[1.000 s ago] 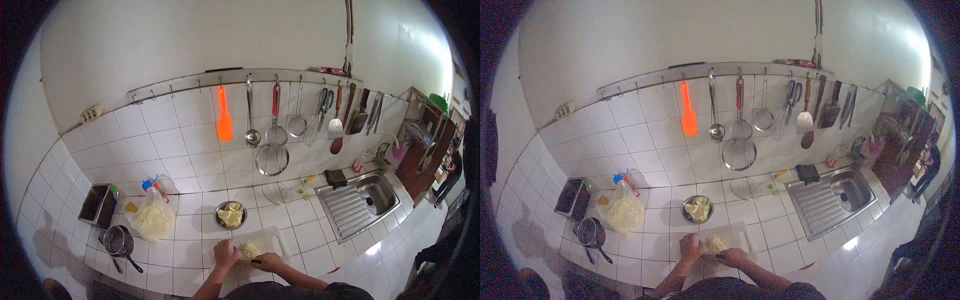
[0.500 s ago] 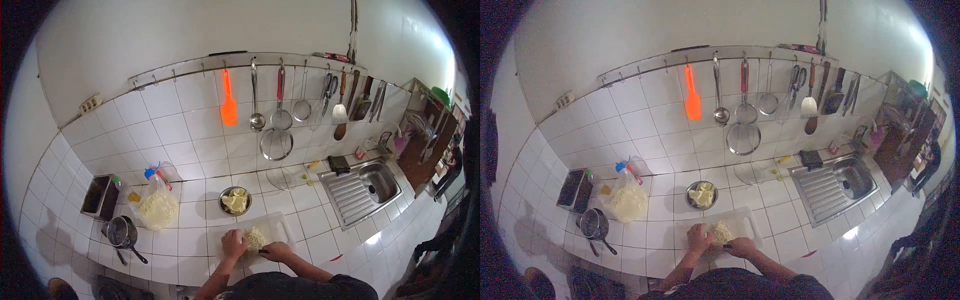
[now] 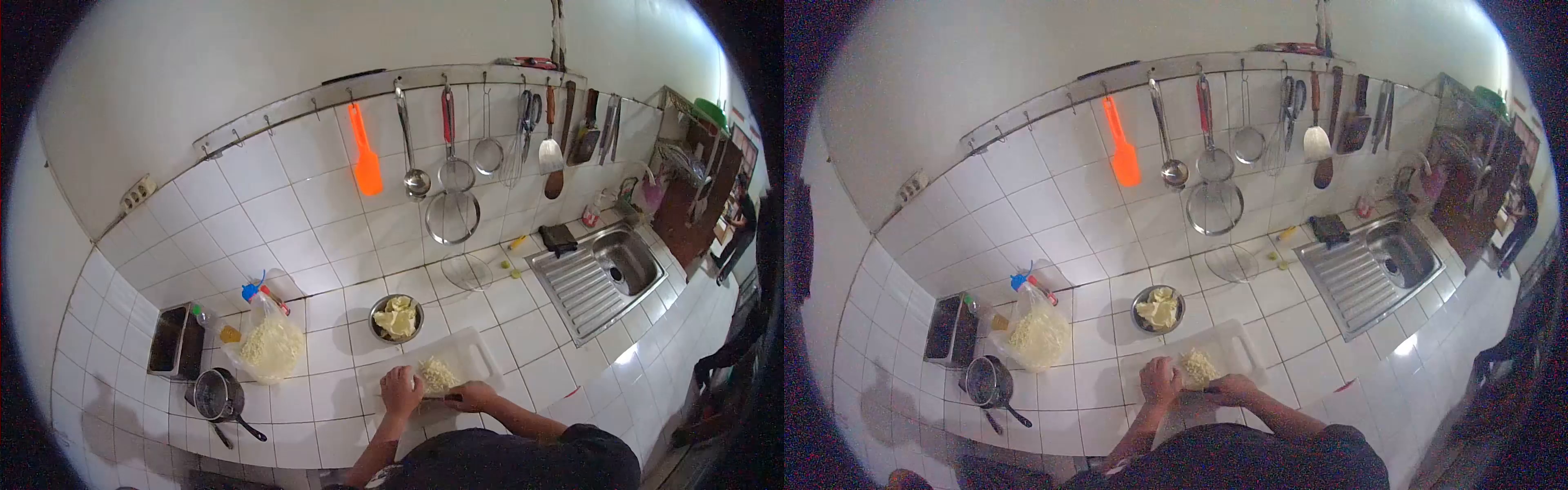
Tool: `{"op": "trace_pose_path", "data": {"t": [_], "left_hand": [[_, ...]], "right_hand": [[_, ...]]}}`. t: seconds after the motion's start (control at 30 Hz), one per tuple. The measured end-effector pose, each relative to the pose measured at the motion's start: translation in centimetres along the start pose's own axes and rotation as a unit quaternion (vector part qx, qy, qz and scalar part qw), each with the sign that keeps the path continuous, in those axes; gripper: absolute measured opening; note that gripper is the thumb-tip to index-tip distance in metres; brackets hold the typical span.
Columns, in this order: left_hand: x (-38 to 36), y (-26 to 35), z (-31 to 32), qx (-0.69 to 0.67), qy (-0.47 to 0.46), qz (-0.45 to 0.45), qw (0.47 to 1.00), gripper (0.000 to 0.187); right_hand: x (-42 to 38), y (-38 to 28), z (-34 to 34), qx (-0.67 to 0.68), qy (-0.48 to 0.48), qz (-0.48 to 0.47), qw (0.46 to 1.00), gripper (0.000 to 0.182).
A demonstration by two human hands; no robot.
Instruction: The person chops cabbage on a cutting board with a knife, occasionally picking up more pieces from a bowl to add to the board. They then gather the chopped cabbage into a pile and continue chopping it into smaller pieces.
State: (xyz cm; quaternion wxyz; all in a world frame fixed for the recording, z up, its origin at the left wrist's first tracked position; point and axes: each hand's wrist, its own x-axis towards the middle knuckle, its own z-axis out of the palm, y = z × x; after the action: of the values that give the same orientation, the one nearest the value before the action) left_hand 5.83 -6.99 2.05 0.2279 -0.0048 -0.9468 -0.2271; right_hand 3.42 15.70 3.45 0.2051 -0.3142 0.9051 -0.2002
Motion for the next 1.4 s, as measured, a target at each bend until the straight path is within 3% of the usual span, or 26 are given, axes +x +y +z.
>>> {"op": "trace_pose_path", "data": {"t": [0.17, 0.27, 0.37, 0.8, 0.9, 1.0, 1.1, 1.4], "left_hand": [[0.4, -1.5, 1.8, 0.016, -0.008, -0.006, 1.0, 0.03], [1.0, -0.9, 0.7, -0.01, -0.004, 0.01, 1.0, 0.029], [0.5, -0.5, 1.0, -0.027, 0.005, 0.015, 1.0, 0.028], [1.2, -0.8, 1.8, -0.007, 0.023, -0.007, 1.0, 0.03], [0.8, -0.9, 2.4, 0.016, 0.023, -0.014, 1.0, 0.03], [1.2, -0.3, 2.5, 0.022, 0.004, -0.019, 1.0, 0.031], [0.9, -0.4, 2.5, 0.006, -0.001, -0.024, 1.0, 0.031], [1.4, 0.3, 2.4, 0.026, -0.008, -0.028, 0.999, 0.032]], "right_hand": [[0.4, -0.3, -0.6, -0.001, -0.044, 0.019, 0.999, 0.047], [-0.5, -0.6, -0.8, 0.044, 0.022, -0.004, 0.999, 0.042], [-0.5, -1.0, -0.2, 0.006, 0.024, 0.031, 0.999, 0.04], [1.2, 0.0, -1.6, -0.006, 0.002, -0.007, 1.0, 0.036], [1.2, 0.5, -1.4, -0.036, -0.066, 0.027, 0.997, 0.043], [1.6, 1.4, -1.1, -0.02, -0.057, 0.029, 0.998, 0.044], [1.2, 1.0, -2.2, -0.018, 0.02, -0.023, 0.999, 0.039], [2.1, 1.9, -2.6, -0.021, 0.011, -0.043, 0.999, 0.037]]}}
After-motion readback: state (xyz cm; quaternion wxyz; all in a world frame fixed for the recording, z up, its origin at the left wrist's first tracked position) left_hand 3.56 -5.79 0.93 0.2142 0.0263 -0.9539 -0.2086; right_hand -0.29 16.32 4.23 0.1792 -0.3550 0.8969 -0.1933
